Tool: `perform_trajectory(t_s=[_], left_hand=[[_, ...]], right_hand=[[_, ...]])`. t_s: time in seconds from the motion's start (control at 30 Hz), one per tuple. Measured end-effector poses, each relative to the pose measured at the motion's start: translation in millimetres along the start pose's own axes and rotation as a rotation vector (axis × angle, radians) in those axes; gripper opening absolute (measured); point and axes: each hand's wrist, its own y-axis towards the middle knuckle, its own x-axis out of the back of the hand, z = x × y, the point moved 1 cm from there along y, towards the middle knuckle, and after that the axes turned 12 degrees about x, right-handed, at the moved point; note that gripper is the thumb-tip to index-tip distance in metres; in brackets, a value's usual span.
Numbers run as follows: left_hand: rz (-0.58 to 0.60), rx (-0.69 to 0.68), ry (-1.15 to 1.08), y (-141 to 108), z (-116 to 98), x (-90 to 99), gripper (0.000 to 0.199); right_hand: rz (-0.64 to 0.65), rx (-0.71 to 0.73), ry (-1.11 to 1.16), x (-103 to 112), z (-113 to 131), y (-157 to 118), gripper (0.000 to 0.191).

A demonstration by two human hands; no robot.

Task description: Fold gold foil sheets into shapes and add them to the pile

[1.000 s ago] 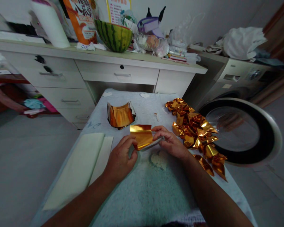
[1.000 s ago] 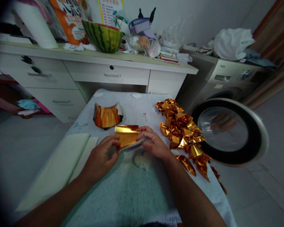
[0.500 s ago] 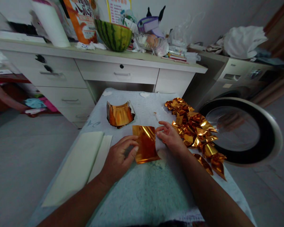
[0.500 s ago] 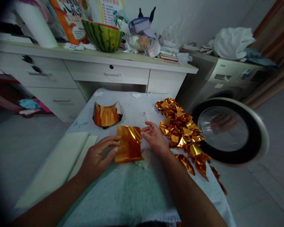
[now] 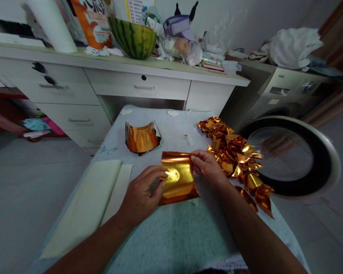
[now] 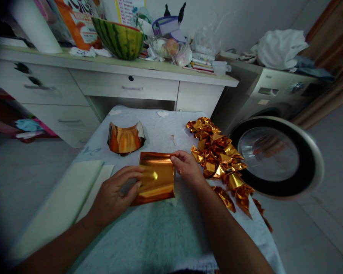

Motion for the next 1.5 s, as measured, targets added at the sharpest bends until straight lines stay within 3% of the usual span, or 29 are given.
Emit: perform_trajectory(t_s=[0.3, 0.4, 0.5, 0.67, 0.9, 1.07, 1.23, 1.37, 1.5], left_hand=[[0.052, 0.124, 0.025, 1, 3, -2.9, 0.022], [-0.016, 0.253, -0.035, 0, 7, -5.7, 0.045], [0.023, 0.426, -0.155, 1, 10, -5.4, 0.064], [0.185, 0.570, -0.176, 4, 8, -0.2, 0.016], [0.201, 0.673, -0.373, 2, 10, -0.8, 0.017], [0.135, 0.567, -0.345, 4, 7, 1.0, 0.022], [-0.021, 0.229, -0.121, 5, 2, 4.6, 0.046], [0.021, 0.151, -0.022, 3, 1, 5.2, 0.037], [0.180, 0.160, 0.039, 1, 1, 4.8, 0.017]], right_hand=[[0.011, 0.020, -0.071, -1, -2, 0, 0.030], [0.015, 0.013, -0.076, -1, -2, 0, 0.030], [0.017, 0.032, -0.051, -1, 0, 0, 0.029], [0.042, 0.052, 0.003, -1, 4, -3, 0.027], [0.163, 0.028, -0.038, -3, 7, -8, 0.025], [0.197, 0.116, -0.004, -5, 14, -10, 0.022], [0.333, 0.192, 0.035, -4, 24, -12, 0.027], [0.438, 0.180, -0.022, 0, 27, -11, 0.028], [0.520, 0.184, -0.144, 6, 27, -10, 0.017]])
